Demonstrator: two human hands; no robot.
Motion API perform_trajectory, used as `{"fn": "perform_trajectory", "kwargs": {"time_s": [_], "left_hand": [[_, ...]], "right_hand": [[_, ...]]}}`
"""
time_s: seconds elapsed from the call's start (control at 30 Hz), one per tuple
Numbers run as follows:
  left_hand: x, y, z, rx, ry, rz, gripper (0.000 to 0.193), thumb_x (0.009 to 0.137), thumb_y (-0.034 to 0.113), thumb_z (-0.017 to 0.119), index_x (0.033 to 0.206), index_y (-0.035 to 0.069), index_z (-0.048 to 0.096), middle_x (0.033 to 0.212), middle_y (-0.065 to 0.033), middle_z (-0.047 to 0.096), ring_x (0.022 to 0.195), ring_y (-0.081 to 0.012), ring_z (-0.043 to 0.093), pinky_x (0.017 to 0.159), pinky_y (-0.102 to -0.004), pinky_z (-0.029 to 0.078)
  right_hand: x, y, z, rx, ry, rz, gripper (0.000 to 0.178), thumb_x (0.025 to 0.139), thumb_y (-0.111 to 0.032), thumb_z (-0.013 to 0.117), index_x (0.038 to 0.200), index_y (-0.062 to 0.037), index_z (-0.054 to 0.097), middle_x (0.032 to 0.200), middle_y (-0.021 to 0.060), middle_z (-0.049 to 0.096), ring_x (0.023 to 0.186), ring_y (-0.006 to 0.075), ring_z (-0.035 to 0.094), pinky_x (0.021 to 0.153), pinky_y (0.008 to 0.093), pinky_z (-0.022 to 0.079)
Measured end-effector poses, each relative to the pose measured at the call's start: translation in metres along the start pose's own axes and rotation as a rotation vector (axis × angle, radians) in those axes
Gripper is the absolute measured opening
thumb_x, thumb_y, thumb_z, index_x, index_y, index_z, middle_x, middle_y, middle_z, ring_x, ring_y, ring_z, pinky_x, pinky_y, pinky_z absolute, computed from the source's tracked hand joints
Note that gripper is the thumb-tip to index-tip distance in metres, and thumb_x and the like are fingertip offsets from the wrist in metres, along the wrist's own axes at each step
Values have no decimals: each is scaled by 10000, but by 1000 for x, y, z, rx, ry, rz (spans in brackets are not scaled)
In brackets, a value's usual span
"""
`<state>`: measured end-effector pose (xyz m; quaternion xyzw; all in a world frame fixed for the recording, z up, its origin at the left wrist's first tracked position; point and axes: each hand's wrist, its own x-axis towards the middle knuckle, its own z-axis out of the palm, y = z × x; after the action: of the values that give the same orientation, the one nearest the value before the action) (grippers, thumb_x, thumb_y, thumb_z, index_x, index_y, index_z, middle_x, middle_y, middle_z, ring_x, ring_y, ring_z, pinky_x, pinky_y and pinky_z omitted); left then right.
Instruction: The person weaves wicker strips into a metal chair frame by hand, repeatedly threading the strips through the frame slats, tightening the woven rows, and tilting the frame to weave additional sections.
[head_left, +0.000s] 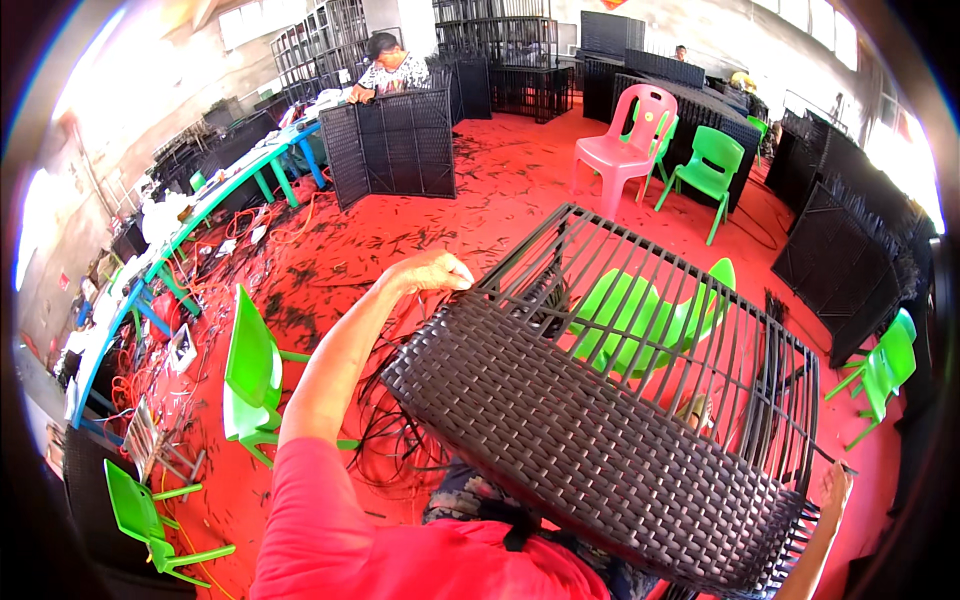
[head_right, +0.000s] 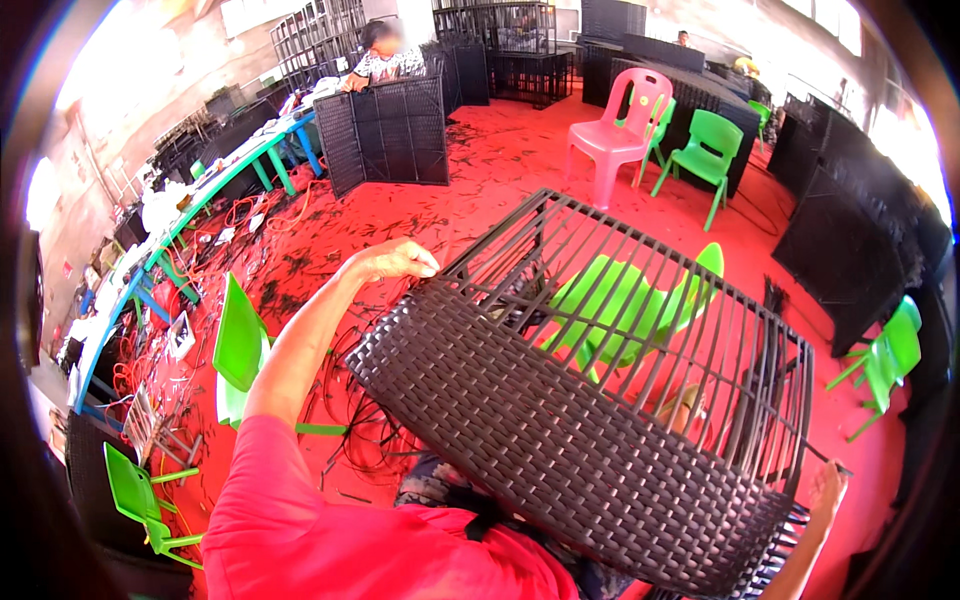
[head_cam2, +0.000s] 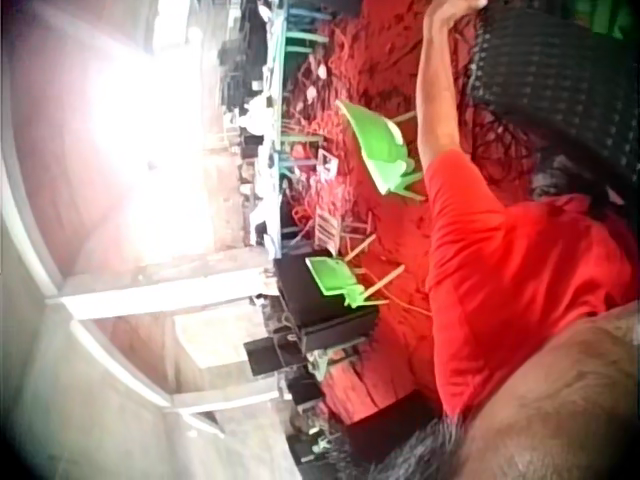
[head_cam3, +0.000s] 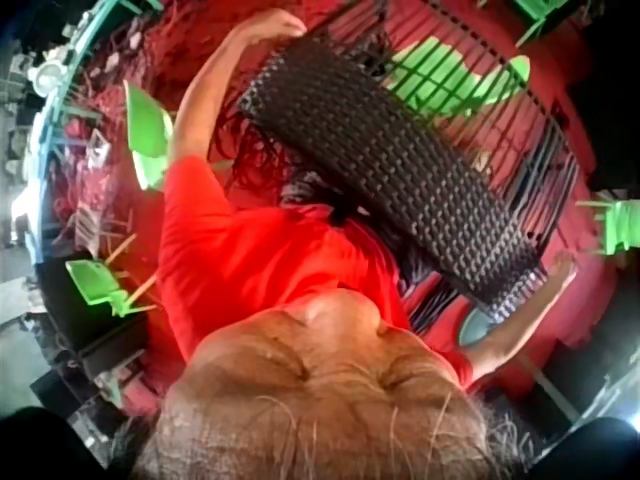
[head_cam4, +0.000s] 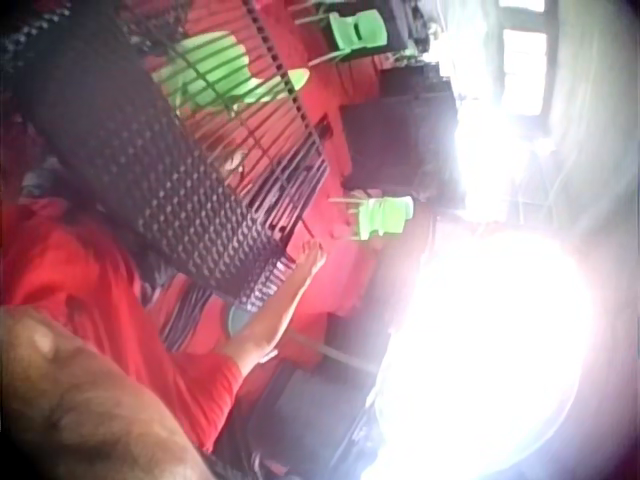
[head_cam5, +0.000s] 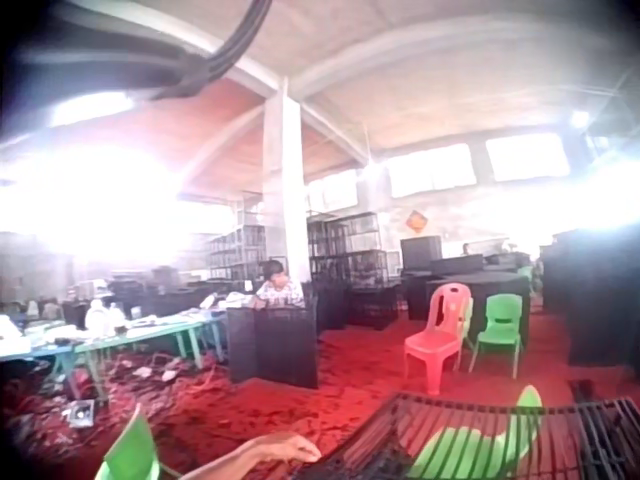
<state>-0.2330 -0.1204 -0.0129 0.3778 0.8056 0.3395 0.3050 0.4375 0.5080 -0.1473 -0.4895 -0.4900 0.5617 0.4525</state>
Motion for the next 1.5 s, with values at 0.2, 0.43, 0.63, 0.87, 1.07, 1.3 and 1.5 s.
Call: {"fn": "perform_trajectory", "kwargs": {"time_s": [0.2, 0.43, 0.63, 0.87, 1.07, 1.3, 1.5], "left_hand": [[-3, -11, -8, -17, -27, -18, 226, 749, 97, 611, 952, 0, 633, 916, -62, 645, 872, -149, 580, 816, -300, 437], [-9, -14, 6, 577, 308, 354, 251, 683, 47, 549, 917, 44, 640, 886, -146, 634, 817, -308, 593, 741, -385, 454], [-6, 4, 17, 730, 398, 312, 235, 716, 23, 499, 894, 63, 647, 837, -151, 616, 809, -295, 581, 732, -379, 447], [-22, -7, 9, 42, 151, 151, 200, 786, 139, 555, 928, 11, 615, 902, -90, 624, 853, -194, 577, 743, -326, 436], [-1, -31, 10, -6, 230, -41, 335, 837, 329, 581, 745, 14, 644, 649, -32, 607, 582, -111, 538, 583, -290, 430], [12, -41, 28, -254, 415, 92, 229, 803, 153, 627, 972, -2, 635, 839, -74, 649, 744, -133, 578, 700, -276, 450], [11, -17, 33, -664, 373, -256, 238, 799, 181, 642, 937, -13, 639, 847, -90, 654, 705, -148, 601, 632, -306, 477]], "right_hand": [[-3, 0, -5, -32, -50, -7, 257, 781, -299, 642, 965, -159, 529, 781, -21, 532, 737, 123, 553, 568, 262, 440], [-8, -3, 7, -16, -2, -19, 260, 782, -308, 640, 959, -154, 527, 783, -18, 534, 734, 124, 553, 575, 262, 442], [-10, -6, 4, -10, 34, -29, 263, 783, -315, 639, 954, -150, 526, 785, -15, 536, 730, 125, 552, 580, 262, 443], [-19, -14, 11, -50, 37, -26, 282, 786, -343, 636, 941, -138, 522, 800, -6, 541, 729, 131, 550, 604, 264, 448], [-6, -9, 2, -19, 0, -37, 303, 776, -349, 646, 955, -141, 518, 840, 3, 541, 754, 136, 548, 630, 268, 453], [-18, -16, 3, -15, 35, -17, 345, 753, -345, 673, 972, -134, 511, 888, 18, 543, 778, 149, 550, 660, 286, 466], [-14, -17, -1, -31, 13, 5, 428, 751, -346, 674, 1067, -129, 484, 975, 44, 536, 865, 177, 546, 739, 320, 456]]}}
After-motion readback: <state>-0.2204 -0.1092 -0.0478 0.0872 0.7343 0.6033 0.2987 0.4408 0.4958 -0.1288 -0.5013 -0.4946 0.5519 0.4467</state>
